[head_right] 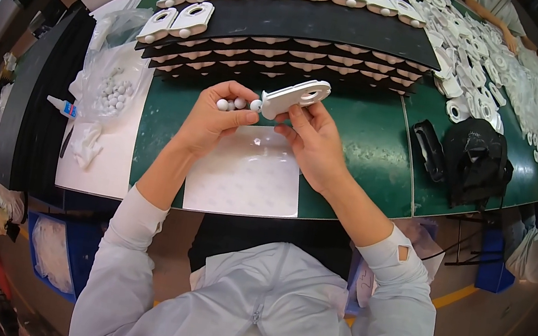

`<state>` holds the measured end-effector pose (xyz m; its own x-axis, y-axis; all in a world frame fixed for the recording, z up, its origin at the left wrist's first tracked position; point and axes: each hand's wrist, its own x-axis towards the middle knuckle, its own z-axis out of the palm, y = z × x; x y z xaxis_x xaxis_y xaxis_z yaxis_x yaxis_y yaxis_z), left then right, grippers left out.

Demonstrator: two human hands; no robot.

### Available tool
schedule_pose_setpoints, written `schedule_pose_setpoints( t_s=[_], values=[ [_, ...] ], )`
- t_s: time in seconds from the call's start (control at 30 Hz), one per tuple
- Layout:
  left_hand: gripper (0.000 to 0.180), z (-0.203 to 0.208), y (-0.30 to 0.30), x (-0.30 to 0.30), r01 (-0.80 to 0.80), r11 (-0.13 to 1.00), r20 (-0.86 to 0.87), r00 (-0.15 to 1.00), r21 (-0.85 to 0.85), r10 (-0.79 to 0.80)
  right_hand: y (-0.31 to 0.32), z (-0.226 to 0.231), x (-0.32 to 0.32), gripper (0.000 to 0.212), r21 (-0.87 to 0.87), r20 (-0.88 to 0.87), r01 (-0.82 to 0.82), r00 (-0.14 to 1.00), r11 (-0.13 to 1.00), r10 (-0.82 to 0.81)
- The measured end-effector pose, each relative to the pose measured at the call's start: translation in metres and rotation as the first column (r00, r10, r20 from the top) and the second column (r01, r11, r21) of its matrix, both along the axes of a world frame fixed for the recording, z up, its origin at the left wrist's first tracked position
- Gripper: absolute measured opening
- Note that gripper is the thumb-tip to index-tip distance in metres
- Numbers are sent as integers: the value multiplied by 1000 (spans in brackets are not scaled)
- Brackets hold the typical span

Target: Assemble small plastic components by inserting white circular pieces into base parts on a production line.

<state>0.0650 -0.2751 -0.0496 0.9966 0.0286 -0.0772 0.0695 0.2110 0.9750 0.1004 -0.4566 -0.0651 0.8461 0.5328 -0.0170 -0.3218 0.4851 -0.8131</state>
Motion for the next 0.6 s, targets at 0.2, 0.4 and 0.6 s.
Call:
schedule_pose_setpoints(
  t_s=[0.2,0.4,0.6],
  values=[
    [27,1,-3,2,-34,995,151,988,91,20,-1,1,0,21,-50,35,0,999,999,2],
    [31,0,1,4,-19,985,231,973,169,-21,0,10,5,22,-168,195,-53,977,984,86],
    [32,11,6,0,-44,997,176,984,68,32,16,56,14,25,-280,444,-11,885,960,140]
  ],
)
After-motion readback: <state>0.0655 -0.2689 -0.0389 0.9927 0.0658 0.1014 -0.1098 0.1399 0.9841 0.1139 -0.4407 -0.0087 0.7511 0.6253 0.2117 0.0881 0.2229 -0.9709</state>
